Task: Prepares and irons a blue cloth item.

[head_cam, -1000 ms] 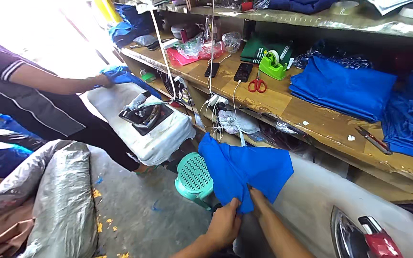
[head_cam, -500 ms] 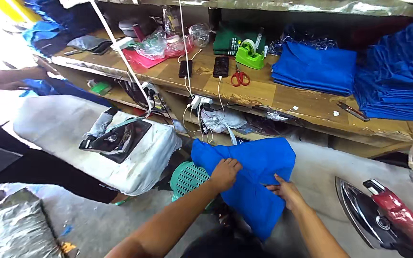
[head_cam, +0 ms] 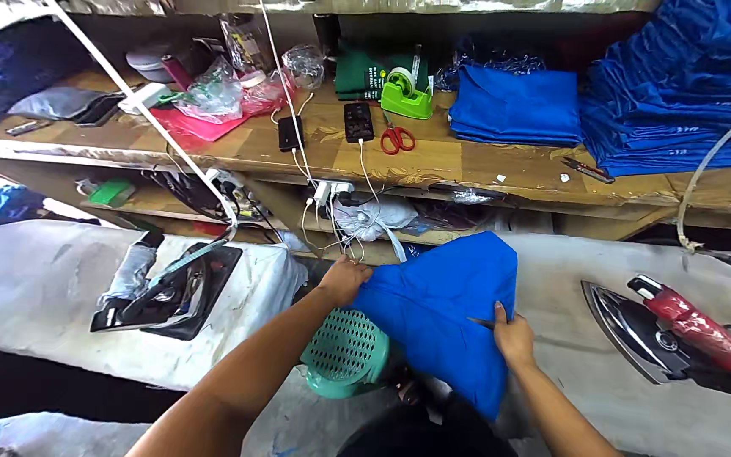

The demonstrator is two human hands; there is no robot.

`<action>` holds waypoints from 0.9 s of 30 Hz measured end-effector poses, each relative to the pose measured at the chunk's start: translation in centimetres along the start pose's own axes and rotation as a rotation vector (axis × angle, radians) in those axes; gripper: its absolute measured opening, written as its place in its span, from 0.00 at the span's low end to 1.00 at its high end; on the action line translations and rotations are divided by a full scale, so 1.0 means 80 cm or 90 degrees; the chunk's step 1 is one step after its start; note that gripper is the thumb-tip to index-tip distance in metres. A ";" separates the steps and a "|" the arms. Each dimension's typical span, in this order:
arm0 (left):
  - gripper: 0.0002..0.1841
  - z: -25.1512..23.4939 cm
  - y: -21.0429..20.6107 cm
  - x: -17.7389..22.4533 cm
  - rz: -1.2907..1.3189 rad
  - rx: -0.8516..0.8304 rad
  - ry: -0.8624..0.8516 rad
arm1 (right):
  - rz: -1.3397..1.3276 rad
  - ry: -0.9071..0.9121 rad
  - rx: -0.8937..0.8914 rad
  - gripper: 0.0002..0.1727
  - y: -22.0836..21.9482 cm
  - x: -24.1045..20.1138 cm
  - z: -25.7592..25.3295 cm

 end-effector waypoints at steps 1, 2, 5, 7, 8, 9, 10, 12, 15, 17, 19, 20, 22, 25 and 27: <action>0.20 0.001 -0.003 -0.008 -0.006 -0.015 0.015 | 0.003 0.002 0.001 0.30 -0.001 0.000 -0.001; 0.22 0.003 -0.007 -0.015 -0.012 -0.026 0.026 | 0.007 0.001 0.001 0.30 -0.001 0.000 -0.002; 0.20 0.008 -0.017 -0.026 0.002 -0.016 0.055 | 0.024 0.000 -0.005 0.30 -0.003 -0.001 -0.006; 0.16 0.018 -0.020 -0.026 0.026 0.049 0.094 | 0.029 0.002 -0.010 0.30 -0.002 -0.003 -0.005; 0.14 0.025 -0.021 -0.025 0.031 0.102 0.113 | 0.030 0.004 -0.006 0.30 -0.001 -0.004 -0.004; 0.12 0.035 -0.024 -0.025 0.029 0.163 0.128 | 0.031 0.010 0.002 0.29 0.000 -0.005 -0.004; 0.10 0.045 -0.028 -0.025 0.024 0.217 0.139 | 0.036 0.019 0.011 0.29 0.001 -0.005 -0.003; 0.06 0.061 -0.045 -0.025 0.010 0.294 0.148 | 0.067 0.043 0.018 0.28 0.000 -0.002 -0.003; 0.05 0.069 -0.068 -0.018 0.003 0.330 0.169 | 0.151 0.062 0.009 0.29 -0.008 0.002 -0.008; 0.06 0.066 -0.067 -0.009 0.031 0.314 0.216 | 0.178 0.049 0.003 0.27 -0.007 -0.001 -0.012; 0.09 0.067 -0.064 -0.001 0.084 0.367 0.246 | 0.143 0.055 0.059 0.24 0.000 -0.001 -0.013; 0.12 0.067 -0.062 0.007 0.118 0.408 0.239 | 0.108 0.097 0.128 0.26 0.004 0.000 -0.012; 0.18 0.062 -0.059 0.036 0.190 0.428 0.181 | 0.043 0.267 0.234 0.30 0.007 -0.009 -0.009; 0.25 0.048 -0.054 0.106 0.282 0.295 0.059 | 0.069 0.495 0.094 0.21 -0.017 -0.048 0.006; 0.28 0.038 -0.057 0.143 0.296 0.263 -0.004 | 0.131 0.556 -0.068 0.20 -0.043 -0.083 0.018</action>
Point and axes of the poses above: each hand's wrist, its own z-axis away from the middle knuckle, its own y-axis out of the back of the hand, x = y × z, the point moved 2 cm from there along -z, towards the middle knuckle, and after that the axes turned 12 degrees about x, right-handed, at the moved point
